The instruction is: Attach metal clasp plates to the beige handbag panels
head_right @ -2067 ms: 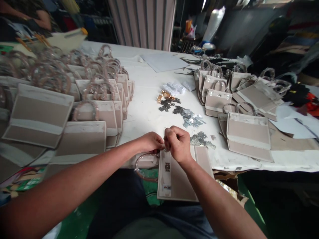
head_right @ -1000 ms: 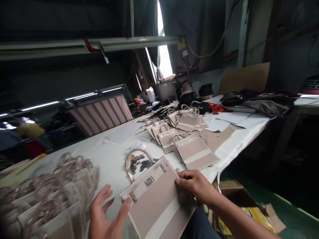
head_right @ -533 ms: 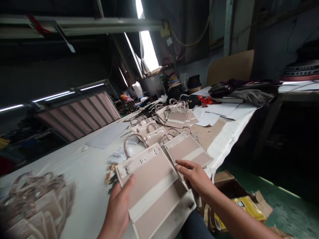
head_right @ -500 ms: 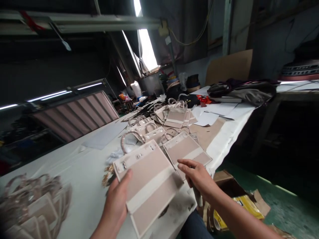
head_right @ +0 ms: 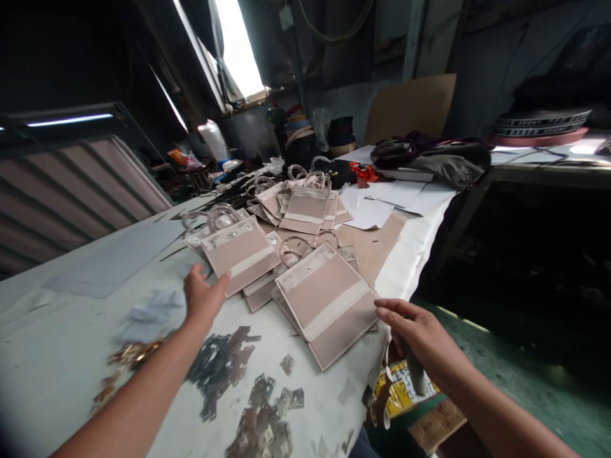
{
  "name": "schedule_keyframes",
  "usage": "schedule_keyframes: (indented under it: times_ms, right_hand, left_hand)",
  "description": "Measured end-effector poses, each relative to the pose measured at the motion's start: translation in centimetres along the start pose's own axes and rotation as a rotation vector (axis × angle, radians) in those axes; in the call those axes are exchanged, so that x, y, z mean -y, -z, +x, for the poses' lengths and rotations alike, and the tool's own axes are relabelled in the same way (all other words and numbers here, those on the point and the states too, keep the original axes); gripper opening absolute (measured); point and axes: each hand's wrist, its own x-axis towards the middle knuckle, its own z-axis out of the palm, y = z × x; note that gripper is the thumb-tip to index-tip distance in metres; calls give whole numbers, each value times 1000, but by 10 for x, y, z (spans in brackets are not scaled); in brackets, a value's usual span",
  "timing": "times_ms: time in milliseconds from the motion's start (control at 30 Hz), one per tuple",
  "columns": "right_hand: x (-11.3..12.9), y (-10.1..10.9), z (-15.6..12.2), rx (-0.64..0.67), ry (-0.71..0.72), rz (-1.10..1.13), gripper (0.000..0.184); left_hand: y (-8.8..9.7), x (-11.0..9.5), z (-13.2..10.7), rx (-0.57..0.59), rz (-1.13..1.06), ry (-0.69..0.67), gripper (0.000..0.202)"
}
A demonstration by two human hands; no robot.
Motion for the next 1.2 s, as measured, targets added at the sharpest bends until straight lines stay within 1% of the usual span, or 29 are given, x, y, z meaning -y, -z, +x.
schedule_keyframes:
  times_ms: [33,67,100,167,200,233,267,300,367,433,500,567,633,700,767,800,867,933,967,1033,1100,1167,1200]
  right_hand:
    - [4,1,7,-21,24,-53,72]
    - [7,2,15,-37,45,-122,74]
    - [11,3,23,-50,64,-198,74]
    - [17,2,38,-84,120,-336,69]
    - [19,1,45,-95,152,-388,65]
    - [21,0,51,-97,185,-429,60]
    - [22,-2,55,-90,215,-462,54]
    - [23,-4,57,-76,240,-491,48]
    - [23,-7,58,-57,291,-516,41]
    - [23,-8,54,-71,357,-473,40]
    - [24,-9,45,-90,413,-403,45]
    - [28,-9,34,-109,462,-356,50]
    - [35,-10,17,-116,496,-354,49]
    - [43,-11,-8,-53,480,-378,44]
    - [48,-14,-40,68,458,-390,41]
    - [49,-17,-58,131,456,-382,43]
    - [45,-24,-95,235,453,-331,55]
    - [35,-36,-133,359,386,-244,69]
    - [28,-44,-150,448,340,-187,73]
    - [12,-61,-182,660,252,-44,71]
    - [-8,-78,-211,836,187,95,66]
    - [-27,-92,-237,909,156,162,66]
    - [-36,-97,-249,927,145,166,69]
  left_hand:
    - [-6,8,-18,-27,9,-10,55]
    - [-12,14,-38,-24,25,-11,54]
    - [-18,18,-57,15,31,3,51]
    - [-29,18,-92,207,-5,71,48]
    - [-34,15,-107,295,-43,116,50]
    - [-40,10,-119,380,-114,192,53]
    - [-46,5,-128,429,-189,261,56]
    - [-51,-2,-136,453,-236,300,58]
    - [-61,-15,-145,462,-308,339,55]
    - [-67,-29,-151,438,-375,349,50]
    - [-66,-42,-156,402,-461,358,48]
    - [-57,-56,-162,372,-545,358,49]
    - [-39,-71,-172,348,-612,347,50]
    - [-12,-86,-187,319,-663,329,52]
    - [25,-98,-210,295,-710,317,51]
    - [46,-101,-225,289,-737,318,50]
    - [91,-100,-260,297,-781,334,50]
    - [134,-89,-301,327,-805,363,54]
    - [153,-80,-322,343,-809,384,57]
    - [186,-60,-362,367,-817,470,60]
    - [211,-40,-396,379,-855,604,54]
    - [229,-25,-420,403,-940,746,50]
    - [237,-19,-429,437,-987,810,53]
